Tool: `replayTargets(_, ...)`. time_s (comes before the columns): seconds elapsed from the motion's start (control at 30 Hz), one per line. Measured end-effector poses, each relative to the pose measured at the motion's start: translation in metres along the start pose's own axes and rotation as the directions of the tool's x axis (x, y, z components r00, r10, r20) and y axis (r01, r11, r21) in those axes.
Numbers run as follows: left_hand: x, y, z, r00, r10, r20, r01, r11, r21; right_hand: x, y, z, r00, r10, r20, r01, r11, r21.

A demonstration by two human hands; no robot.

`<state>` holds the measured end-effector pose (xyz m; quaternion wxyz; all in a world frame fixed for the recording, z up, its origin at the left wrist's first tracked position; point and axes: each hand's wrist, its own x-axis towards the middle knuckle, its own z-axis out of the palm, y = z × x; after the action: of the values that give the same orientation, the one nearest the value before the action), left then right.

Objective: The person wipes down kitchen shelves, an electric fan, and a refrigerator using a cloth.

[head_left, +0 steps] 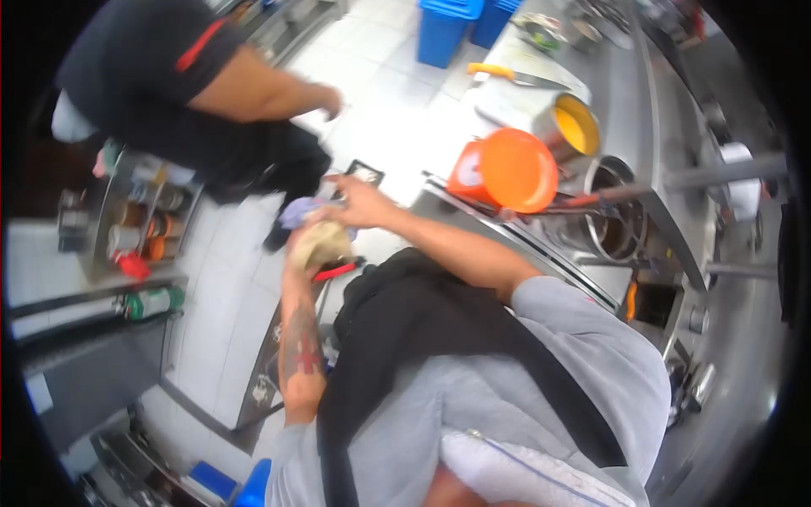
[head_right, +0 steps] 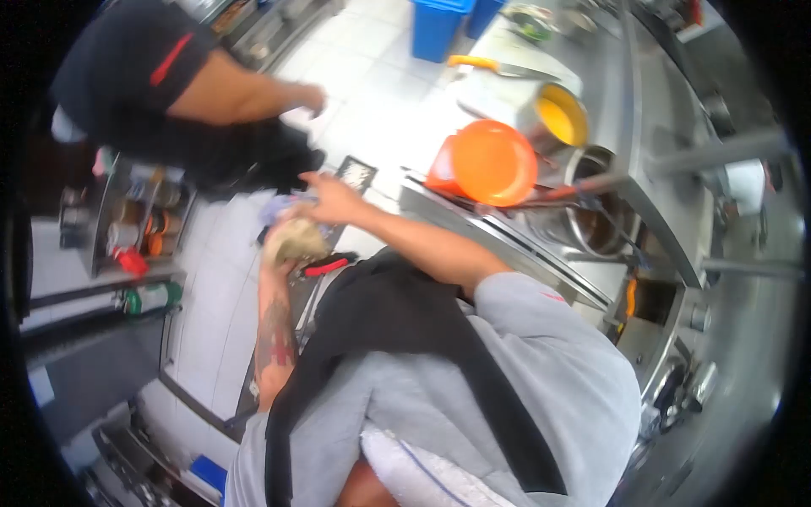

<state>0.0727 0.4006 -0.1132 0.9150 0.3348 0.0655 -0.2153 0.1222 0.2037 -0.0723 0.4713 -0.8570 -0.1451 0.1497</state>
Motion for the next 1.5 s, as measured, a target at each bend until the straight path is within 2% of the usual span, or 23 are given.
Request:
replayTargets(0.1,0.018,0.005,-0.043,0.971,-0.017,-0.239,0.062,0.982,0.181,0.012,-0.009,0.002,0.970,0.237,0.062,-0.244,0.953,0.178)
replayTargets(0.17,0.023,0.021,-0.027,0.926,0.109,-0.362,0.038,0.926,0.376,-0.004,-0.020,0.005,0.982,0.044,-0.183,-0.032,0.997,0.068)
replayTargets(0.27,0.035,0.034,-0.022,0.892,0.299,-0.340,-0.071,0.834,0.547,0.002,-0.015,0.020,0.890,-0.404,-0.210,0.371,0.911,-0.183)
replayTargets(0.33,0.028,0.053,0.011,0.946,0.037,-0.322,0.068,0.948,0.310,0.013,-0.010,0.027,0.963,-0.240,-0.119,0.238,0.971,-0.036)
replayTargets(0.37,0.029,0.057,0.013,0.967,0.047,-0.249,0.060,0.912,0.406,0.021,-0.008,0.017,0.957,-0.235,-0.168,0.228,0.972,-0.062)
replayTargets(0.43,0.040,0.074,0.006,0.981,0.042,-0.190,0.046,0.899,0.435,0.041,-0.005,-0.008,0.982,0.090,0.167,-0.170,0.806,0.567)
replayTargets(0.57,0.084,0.120,-0.049,0.971,0.092,-0.222,-0.004,0.930,0.367,0.080,0.011,-0.041,0.934,0.277,-0.225,-0.090,0.794,0.602)
replayTargets(0.67,0.119,0.155,-0.062,0.948,0.171,-0.267,-0.073,0.938,0.340,0.119,0.010,-0.069,0.833,0.490,-0.256,-0.161,0.658,0.735)
replayTargets(0.73,0.150,0.177,-0.049,0.981,0.174,-0.091,-0.098,0.838,0.536,0.174,0.044,-0.063,0.913,0.355,-0.201,-0.130,0.719,0.683)
replayTargets(0.83,0.209,0.210,-0.032,0.990,0.127,-0.064,-0.066,0.811,0.582,0.227,0.025,-0.073,0.895,0.436,-0.096,-0.191,0.569,0.800)
replayTargets(0.93,0.268,0.245,0.001,0.981,0.195,-0.008,-0.151,0.784,0.602,0.299,0.047,-0.087,0.975,0.215,0.055,-0.172,0.573,0.801)
replayTargets(0.97,0.320,0.277,-0.010,0.977,0.213,-0.023,-0.130,0.674,0.727,0.328,0.043,-0.114,0.965,0.213,-0.151,-0.181,0.963,0.198)
replayTargets(1.0,0.337,0.284,-0.032,0.973,0.214,-0.082,-0.053,0.558,0.828,0.339,0.042,-0.127,0.948,0.303,-0.098,-0.267,0.925,0.270)
replayTargets(1.03,0.363,0.279,-0.050,0.906,0.417,0.075,-0.138,0.123,0.983,0.362,0.078,-0.116,0.963,0.263,-0.053,-0.188,0.804,0.565)
replayTargets(1.07,0.381,0.270,-0.061,0.812,0.512,0.280,-0.108,-0.340,0.934,0.368,0.078,-0.125,0.921,0.386,-0.043,-0.281,0.739,0.612)
replayTargets(1.1,0.385,0.272,-0.044,0.870,0.469,0.153,-0.020,-0.276,0.961,0.373,0.072,-0.148,0.898,0.440,-0.016,-0.431,0.885,0.179)
replayTargets(1.13,0.398,0.276,-0.023,0.910,0.412,0.034,0.060,-0.214,0.975,0.381,0.088,-0.152,0.901,0.433,0.018,-0.424,0.872,0.246)
replayTargets(1.17,0.421,0.269,-0.026,0.875,0.469,0.118,-0.066,-0.125,0.990,0.386,0.097,-0.150,0.880,0.461,0.112,-0.391,0.570,0.723)
replayTargets(1.23,0.460,0.263,-0.046,0.832,0.532,0.160,-0.169,-0.033,0.985,0.403,0.118,-0.159,0.853,0.506,0.132,-0.454,0.592,0.666)
replayTargets(1.33,0.505,0.268,-0.034,0.923,0.378,-0.071,0.069,0.018,0.997,0.417,0.125,-0.181,0.832,0.546,0.101,-0.458,0.572,0.680)
replayTargets(1.4,0.515,0.262,0.000,0.899,0.422,0.121,-0.199,0.147,0.969,0.411,0.126,-0.194,0.831,0.552,0.072,-0.412,0.523,0.746)
replayTargets(1.47,0.547,0.262,0.007,0.935,0.348,0.065,-0.169,0.279,0.945,0.414,0.123,-0.211,0.859,0.510,-0.045,-0.295,0.564,0.772)
replayTargets(1.5,0.555,0.265,0.020,0.981,0.185,0.056,-0.144,0.506,0.851,0.414,0.124,-0.220,0.842,0.538,0.028,-0.359,0.521,0.774)
